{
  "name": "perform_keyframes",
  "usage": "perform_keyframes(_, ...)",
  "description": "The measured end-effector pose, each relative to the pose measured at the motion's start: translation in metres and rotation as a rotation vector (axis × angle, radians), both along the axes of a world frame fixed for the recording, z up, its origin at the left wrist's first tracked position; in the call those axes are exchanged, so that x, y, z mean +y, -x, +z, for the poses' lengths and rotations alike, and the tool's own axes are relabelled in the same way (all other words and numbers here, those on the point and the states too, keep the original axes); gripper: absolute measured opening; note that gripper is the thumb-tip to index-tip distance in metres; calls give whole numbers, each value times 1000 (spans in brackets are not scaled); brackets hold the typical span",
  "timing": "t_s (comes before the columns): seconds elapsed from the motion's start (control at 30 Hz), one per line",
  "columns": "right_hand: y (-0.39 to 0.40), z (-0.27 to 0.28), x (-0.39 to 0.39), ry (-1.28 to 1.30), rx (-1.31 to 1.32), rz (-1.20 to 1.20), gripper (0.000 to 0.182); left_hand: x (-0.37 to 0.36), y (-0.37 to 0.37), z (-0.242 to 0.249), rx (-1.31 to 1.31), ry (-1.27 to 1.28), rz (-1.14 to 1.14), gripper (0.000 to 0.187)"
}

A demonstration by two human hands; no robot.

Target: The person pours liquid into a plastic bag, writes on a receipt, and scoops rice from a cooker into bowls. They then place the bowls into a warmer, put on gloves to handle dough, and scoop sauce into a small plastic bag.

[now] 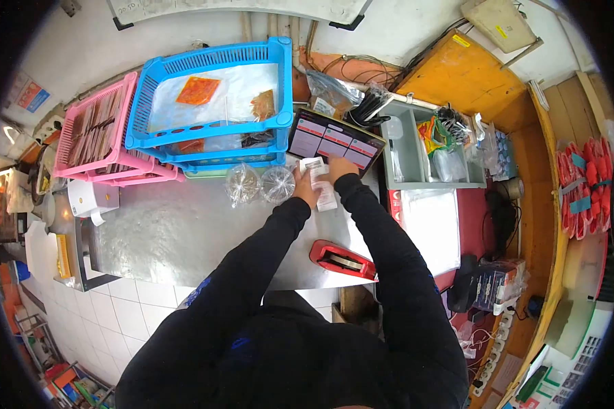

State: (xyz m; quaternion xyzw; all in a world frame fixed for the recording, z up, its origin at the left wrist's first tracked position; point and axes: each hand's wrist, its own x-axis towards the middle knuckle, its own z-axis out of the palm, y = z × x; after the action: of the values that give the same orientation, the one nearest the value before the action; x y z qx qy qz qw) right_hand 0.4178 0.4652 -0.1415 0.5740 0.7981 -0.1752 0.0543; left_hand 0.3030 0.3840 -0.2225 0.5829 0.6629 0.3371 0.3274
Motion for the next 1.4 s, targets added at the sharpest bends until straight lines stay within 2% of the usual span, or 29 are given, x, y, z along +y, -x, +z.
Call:
perform_keyframes(0.07,-20,-7,0,-36,47,-146,54,0,0,11,44,47,-5,73)
perform_keyframes(0.17,-41,-15,-14,-309,248,-216,40,-2,-5,34,114,43,-28,69)
perform_keyframes(0.2,-37,0,-28,-179,497,-326,36,-3,-10,41,134,29,-35,67)
perform_keyframes(0.27,-12,62,-64,81,999,-520,28,-8,-26,40,74,-186,-70,67)
perform_keyframes(0.3,-2,78,-82,220,1319,-588,24,-13,-26,44,-100,-264,-132,60)
perform_keyframes(0.33,13,108,-104,301,1496,-601,24,-24,-25,47,-275,-334,-193,53)
perform_keyframes(0.37,29,130,-127,301,1515,-546,25,-47,-11,76,-644,-214,-208,45)
perform_keyframes(0.4,49,148,-149,303,1541,-485,26,-77,18,118,-820,-199,-198,37)
perform_keyframes(0.47,94,176,-193,562,1796,-360,21,-140,82,201,-1196,-193,-137,38)
perform_keyframes(0.53,150,188,-238,775,1929,-127,17,-202,156,247,-975,-463,-100,32)
perform_keyframes(0.6,217,197,-290,748,1896,104,15,-270,228,290,-613,-757,-75,32)
perform_keyframes(0.7,326,218,-381,638,1841,367,14,-381,319,330,-448,-846,21,32)
perform_keyframes(0.8,427,242,-472,805,1945,555,11,-490,394,366,-218,-927,199,23)
perform_keyframes(0.97,559,257,-601,1075,1897,845,12,-633,480,388,96,-1054,516,20)
perform_keyframes(1.07,620,261,-653,1174,1829,949,14,-689,522,393,205,-1080,640,20)
perform_keyframes(1.17,676,263,-696,1310,1799,1018,14,-729,568,389,273,-1097,732,19)
perform_keyframes(1.4,833,258,-756,1335,1804,1088,14,-786,716,377,407,-1083,842,18)
